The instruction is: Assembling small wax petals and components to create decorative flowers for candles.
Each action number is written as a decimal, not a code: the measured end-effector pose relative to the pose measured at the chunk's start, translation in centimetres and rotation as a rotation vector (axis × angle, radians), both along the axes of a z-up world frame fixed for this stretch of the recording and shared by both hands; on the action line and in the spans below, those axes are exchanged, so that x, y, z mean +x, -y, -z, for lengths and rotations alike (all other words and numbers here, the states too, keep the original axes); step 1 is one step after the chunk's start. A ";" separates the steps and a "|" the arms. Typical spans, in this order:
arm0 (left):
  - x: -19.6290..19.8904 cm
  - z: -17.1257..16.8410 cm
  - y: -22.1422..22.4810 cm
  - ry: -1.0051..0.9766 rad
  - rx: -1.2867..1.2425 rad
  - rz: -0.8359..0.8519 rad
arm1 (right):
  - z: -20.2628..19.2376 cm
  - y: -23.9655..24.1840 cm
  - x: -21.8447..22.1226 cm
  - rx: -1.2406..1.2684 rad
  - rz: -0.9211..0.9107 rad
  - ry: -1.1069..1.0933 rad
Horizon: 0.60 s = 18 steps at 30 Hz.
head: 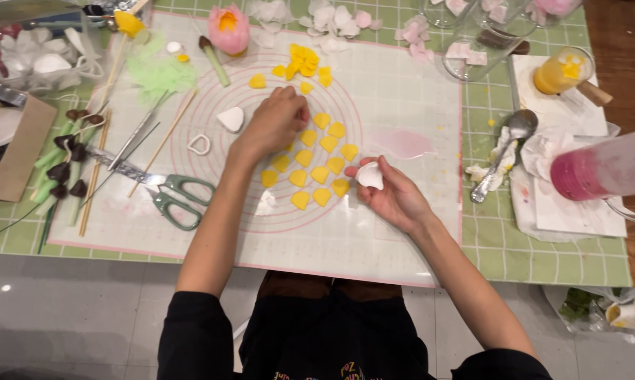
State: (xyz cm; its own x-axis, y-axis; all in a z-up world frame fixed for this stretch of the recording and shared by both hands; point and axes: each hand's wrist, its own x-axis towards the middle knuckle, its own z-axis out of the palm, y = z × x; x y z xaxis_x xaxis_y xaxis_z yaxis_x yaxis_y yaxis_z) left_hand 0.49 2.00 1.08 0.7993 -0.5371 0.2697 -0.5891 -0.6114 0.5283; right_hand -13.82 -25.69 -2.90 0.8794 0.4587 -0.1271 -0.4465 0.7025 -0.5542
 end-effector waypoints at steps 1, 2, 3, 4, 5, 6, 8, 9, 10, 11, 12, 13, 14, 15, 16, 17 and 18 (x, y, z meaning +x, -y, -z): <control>0.1 -0.8 0.6 0.000 0.001 0.008 | 0.1 -0.1 -0.1 0.001 0.008 0.000; 0.2 -1.6 1.2 -0.039 -0.117 0.011 | 0.3 -0.2 -0.1 -0.010 0.014 -0.004; 0.3 -2.5 1.9 -0.078 -0.237 0.016 | 0.4 -0.2 -0.2 -0.022 0.021 -0.007; 0.9 -3.5 3.9 -0.078 -0.238 0.025 | 0.3 -0.4 -0.1 -0.024 0.030 -0.005; 1.4 -4.5 6.2 -0.024 -0.236 0.072 | 0.2 -0.3 -0.1 -0.022 0.023 0.003; 1.9 -5.4 8.4 0.030 -0.235 0.119 | 0.2 -0.2 -0.1 -0.021 0.016 0.011; 3.3 -6.0 15.3 0.060 -0.231 0.172 | 0.1 0.0 -0.2 -0.005 0.016 0.016; 3.9 -6.3 18.6 0.094 -0.218 0.217 | 0.0 0.0 -0.1 0.020 0.006 0.025; 3.7 -6.3 21.6 0.095 -0.219 0.224 | 0.5 0.2 -0.3 0.018 0.014 0.027; 3.6 -6.4 24.7 0.076 -0.162 0.275 | 1.0 0.5 -0.1 0.078 0.018 0.025; 3.5 -6.5 27.8 0.057 -0.104 0.326 | 1.4 0.8 0.0 0.138 0.022 0.023; 3.6 -6.0 29.1 0.063 -0.108 0.333 | 1.1 0.9 0.0 0.133 0.029 0.029; 3.7 -5.4 30.4 0.082 -0.114 0.364 | 0.9 1.0 0.0 0.168 0.055 0.002; 3.7 -4.7 31.4 0.096 -0.119 0.388 | 0.8 0.9 -0.1 0.204 0.076 -0.029; 3.8 -5.1 31.0 0.098 -0.122 0.389 | 0.8 1.3 -0.1 0.200 0.077 -0.028; 3.9 -5.3 30.1 0.100 -0.166 0.384 | 1.0 1.3 0.0 0.175 0.078 -0.031; 4.0 -5.4 29.1 0.102 -0.210 0.379 | 1.1 1.2 0.0 0.150 0.080 -0.034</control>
